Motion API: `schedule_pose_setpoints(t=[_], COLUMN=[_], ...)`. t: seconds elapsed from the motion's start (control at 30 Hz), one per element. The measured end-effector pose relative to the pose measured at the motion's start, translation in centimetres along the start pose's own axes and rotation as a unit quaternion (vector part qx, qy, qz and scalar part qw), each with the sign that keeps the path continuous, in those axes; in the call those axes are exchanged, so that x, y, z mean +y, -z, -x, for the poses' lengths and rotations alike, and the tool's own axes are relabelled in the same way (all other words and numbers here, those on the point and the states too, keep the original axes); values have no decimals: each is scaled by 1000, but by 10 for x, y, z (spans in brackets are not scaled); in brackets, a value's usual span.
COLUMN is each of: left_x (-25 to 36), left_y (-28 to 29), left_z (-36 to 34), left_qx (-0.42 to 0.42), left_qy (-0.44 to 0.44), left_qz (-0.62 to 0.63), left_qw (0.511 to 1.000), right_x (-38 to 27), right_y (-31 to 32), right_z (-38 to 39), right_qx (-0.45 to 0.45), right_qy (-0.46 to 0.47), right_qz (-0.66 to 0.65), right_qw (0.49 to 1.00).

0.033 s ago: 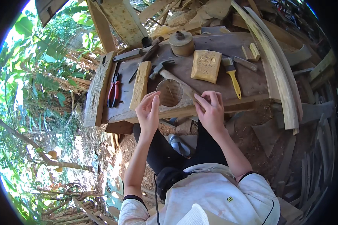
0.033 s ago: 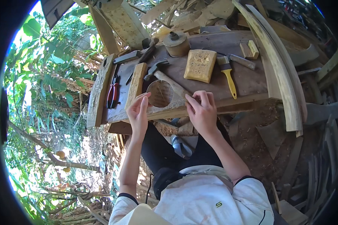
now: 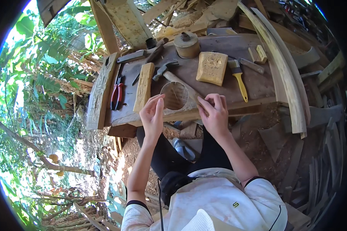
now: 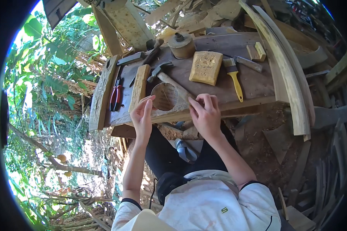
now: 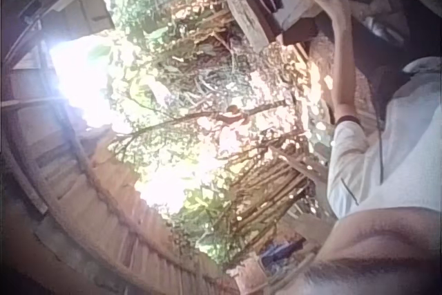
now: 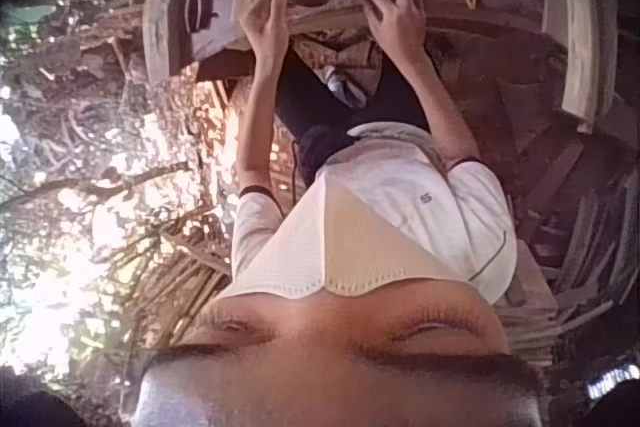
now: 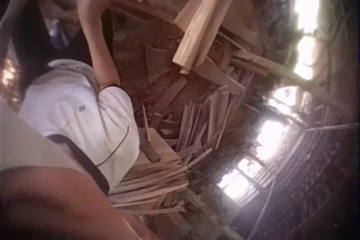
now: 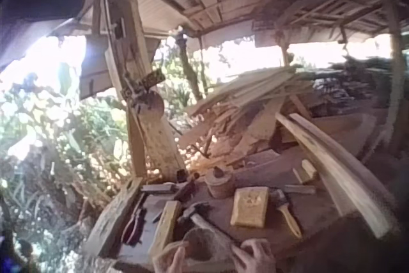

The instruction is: The person uses a brush to clean a small wooden block, then uses a hammer to tap a chisel into the block, carving its surface. The person repeatedly taps the chisel to shape the wood.

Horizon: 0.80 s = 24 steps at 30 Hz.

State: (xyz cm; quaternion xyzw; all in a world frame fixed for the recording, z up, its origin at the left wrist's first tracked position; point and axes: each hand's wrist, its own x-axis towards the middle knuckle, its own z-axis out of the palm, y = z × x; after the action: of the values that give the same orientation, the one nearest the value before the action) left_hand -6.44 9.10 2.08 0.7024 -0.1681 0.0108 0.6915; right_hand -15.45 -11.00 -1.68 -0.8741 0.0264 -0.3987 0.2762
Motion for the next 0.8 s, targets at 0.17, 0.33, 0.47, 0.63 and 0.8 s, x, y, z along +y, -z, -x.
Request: schedule_pose_setpoints(t=[0.17, 0.33, 0.47, 0.63, 0.8], left_x=[-2, 2, 6, 13, 17], left_y=[-5, -3, -5, -22, -67], left_z=[6, 14, 20, 12, -32], left_qx=[-7, -19, -115, -148, -187], left_qy=[17, 32, 115, 39, -62], left_qz=[28, 29, 67, 27, -185], left_qw=[999, 999, 984, 988, 963], right_x=[-6, -30, -18, 31, 71], right_y=[-26, -14, 1, 13, 34], right_z=[1, -6, -2, -14, -44], right_qx=[-12, -4, -56, 7, 154], right_qy=[2, 20, 127, 158, -9], right_qz=[-17, -38, -33, -17, -63], right_qw=[1000, 999, 990, 987, 986])
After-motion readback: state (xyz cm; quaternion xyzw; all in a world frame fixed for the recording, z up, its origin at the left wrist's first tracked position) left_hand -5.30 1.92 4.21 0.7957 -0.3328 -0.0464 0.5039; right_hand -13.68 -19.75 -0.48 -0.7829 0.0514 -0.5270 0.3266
